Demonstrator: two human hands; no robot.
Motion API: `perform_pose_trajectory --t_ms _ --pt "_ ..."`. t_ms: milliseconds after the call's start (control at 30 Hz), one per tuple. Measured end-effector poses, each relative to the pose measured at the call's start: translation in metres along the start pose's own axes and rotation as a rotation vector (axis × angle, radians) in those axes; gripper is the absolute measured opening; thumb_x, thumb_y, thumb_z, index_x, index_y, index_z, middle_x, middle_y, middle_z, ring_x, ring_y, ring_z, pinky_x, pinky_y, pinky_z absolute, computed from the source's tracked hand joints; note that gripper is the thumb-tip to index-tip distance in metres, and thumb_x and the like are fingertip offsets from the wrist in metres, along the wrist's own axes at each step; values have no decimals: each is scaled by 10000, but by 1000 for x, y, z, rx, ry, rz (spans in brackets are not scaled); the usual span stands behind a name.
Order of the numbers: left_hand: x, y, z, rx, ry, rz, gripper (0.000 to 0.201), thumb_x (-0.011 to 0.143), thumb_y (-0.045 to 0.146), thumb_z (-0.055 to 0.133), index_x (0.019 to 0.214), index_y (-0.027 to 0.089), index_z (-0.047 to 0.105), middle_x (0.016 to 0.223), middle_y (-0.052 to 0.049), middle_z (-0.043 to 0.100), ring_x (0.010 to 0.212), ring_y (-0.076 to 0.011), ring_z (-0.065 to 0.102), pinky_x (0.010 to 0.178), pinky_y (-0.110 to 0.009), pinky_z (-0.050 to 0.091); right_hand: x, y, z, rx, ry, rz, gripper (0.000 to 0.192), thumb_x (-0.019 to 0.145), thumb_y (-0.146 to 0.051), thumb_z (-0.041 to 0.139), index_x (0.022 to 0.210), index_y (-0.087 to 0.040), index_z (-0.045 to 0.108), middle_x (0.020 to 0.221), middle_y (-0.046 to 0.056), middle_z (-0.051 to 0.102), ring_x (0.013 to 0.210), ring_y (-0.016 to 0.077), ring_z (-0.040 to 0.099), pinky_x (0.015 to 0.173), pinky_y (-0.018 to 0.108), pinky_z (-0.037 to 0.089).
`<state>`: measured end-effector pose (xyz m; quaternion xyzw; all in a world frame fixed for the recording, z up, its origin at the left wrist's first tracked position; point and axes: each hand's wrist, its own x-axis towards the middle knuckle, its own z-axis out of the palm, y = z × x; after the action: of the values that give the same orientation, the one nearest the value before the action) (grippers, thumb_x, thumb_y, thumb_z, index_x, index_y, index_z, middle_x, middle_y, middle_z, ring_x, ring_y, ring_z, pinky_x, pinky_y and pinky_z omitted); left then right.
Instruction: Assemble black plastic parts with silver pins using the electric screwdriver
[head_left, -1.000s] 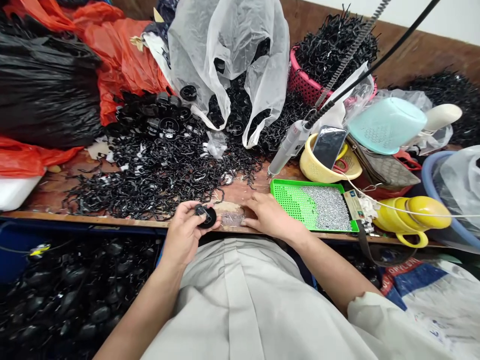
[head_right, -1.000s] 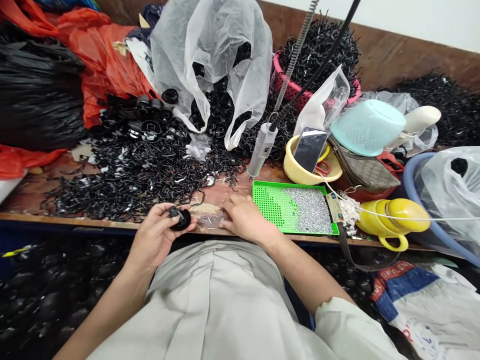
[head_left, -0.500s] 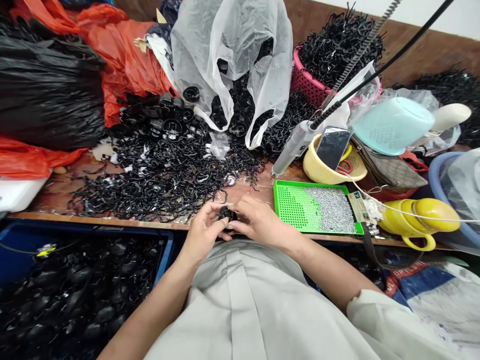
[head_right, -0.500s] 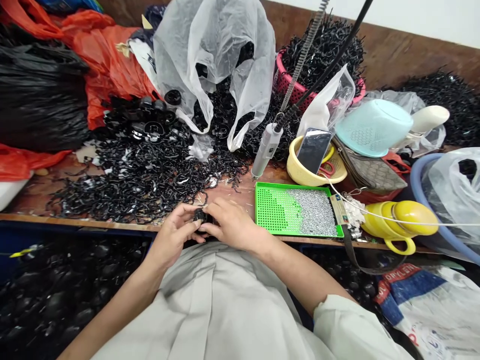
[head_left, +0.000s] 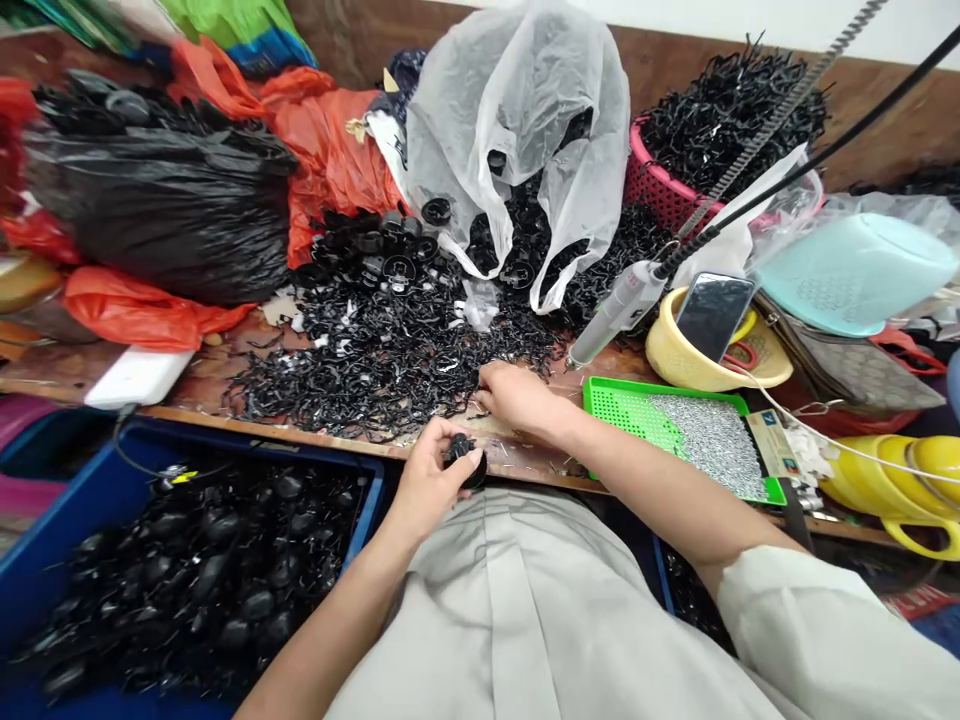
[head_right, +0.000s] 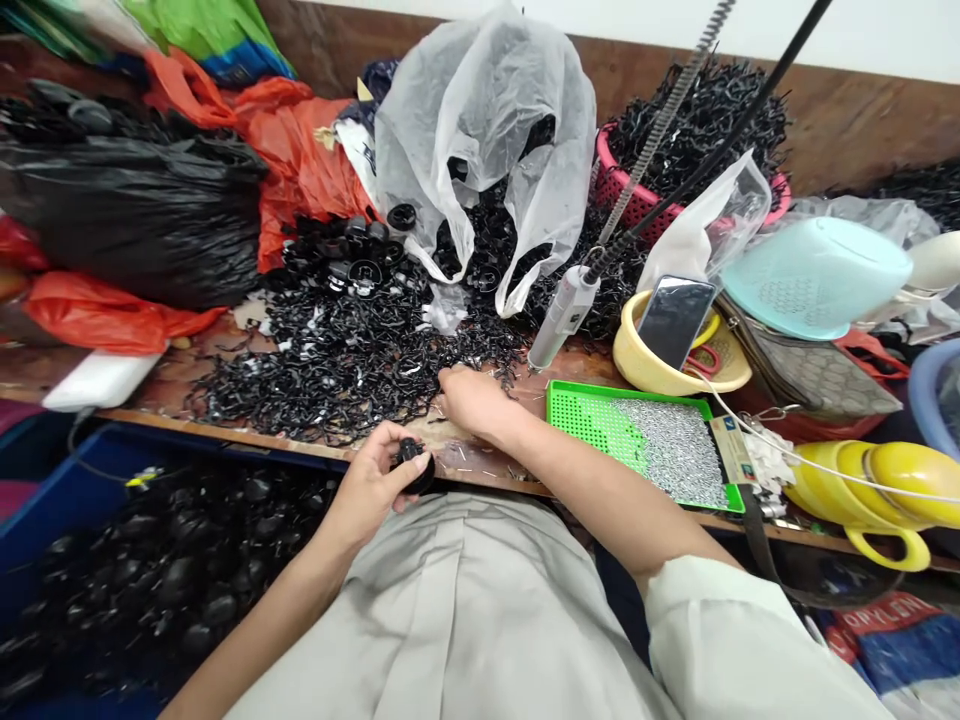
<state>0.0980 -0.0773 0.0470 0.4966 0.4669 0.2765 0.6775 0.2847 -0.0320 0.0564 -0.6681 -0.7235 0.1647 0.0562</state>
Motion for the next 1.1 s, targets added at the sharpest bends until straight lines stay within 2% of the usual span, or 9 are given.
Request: perform_pose_trajectory --t_ms 167,367,533,600,733,833,900,967,1100 --pt "1 1 -3 -1 100 30 317 725 386 717 867 226 483 778 35 554 542 -91 501 357 -154 360 -6 -9 -3 -54 21 18 195 919 -199 465 1039 -129 601 1018 151 646 891 250 634 773 351 466" --pt "12 1 -5 94 135 168 253 702 272 728 782 202 499 707 41 529 593 -93 467 529 -190 386 -53 -12 -1 433 261 -243 184 938 -195 468 1030 -178 627 946 48 640 899 149 588 825 269 450" --pt "18 6 2 160 82 277 203 703 227 719 783 193 536 762 22 569 764 -136 530 704 -235 428 -66 -25 7 599 264 -284 218 933 -258 516 1102 -183 631 871 40 601 798 140 559 715 253 462" --pt "16 7 2 133 51 247 210 697 221 727 807 193 550 801 14 584 790 -139 542 695 -229 445 -67 -26 8 538 277 -349 232 935 -260 511 1108 -179 643 876 53 591 824 152 554 744 269 462" --pt "10 8 -5 -16 -58 40 269 692 294 751 872 210 570 816 9 587 679 -127 531 477 -181 421 -65 -17 9 528 222 -437 245 947 -281 493 1105 -184 653 953 69 640 898 158 577 810 282 463" --pt "9 6 -12 -139 -109 -1 286 706 314 748 921 213 590 875 -5 606 714 -139 563 504 -217 499 -49 -4 8 519 177 -290 234 956 -292 471 1042 -175 654 944 55 675 873 147 598 792 268 464" --pt "10 6 -12 -155 -98 24 291 716 303 745 952 209 604 929 -21 624 761 -152 584 578 -266 547 -31 2 8 339 138 -90 239 948 -311 471 920 -160 655 877 61 675 817 161 606 751 277 463" --pt "11 6 -10 -118 -88 75 279 728 281 739 966 199 620 977 -39 645 832 -167 606 680 -299 561 -14 2 10 112 74 43 226 922 -324 501 911 -149 643 931 103 673 836 203 626 742 309 469" --pt "7 6 -3 3 -73 202 278 759 233 707 1030 193 658 1101 -70 673 1074 -198 602 992 -344 453 0 -4 16 -25 51 81 229 907 -244 473 1041 -117 609 1085 191 642 906 279 650 742 361 482"
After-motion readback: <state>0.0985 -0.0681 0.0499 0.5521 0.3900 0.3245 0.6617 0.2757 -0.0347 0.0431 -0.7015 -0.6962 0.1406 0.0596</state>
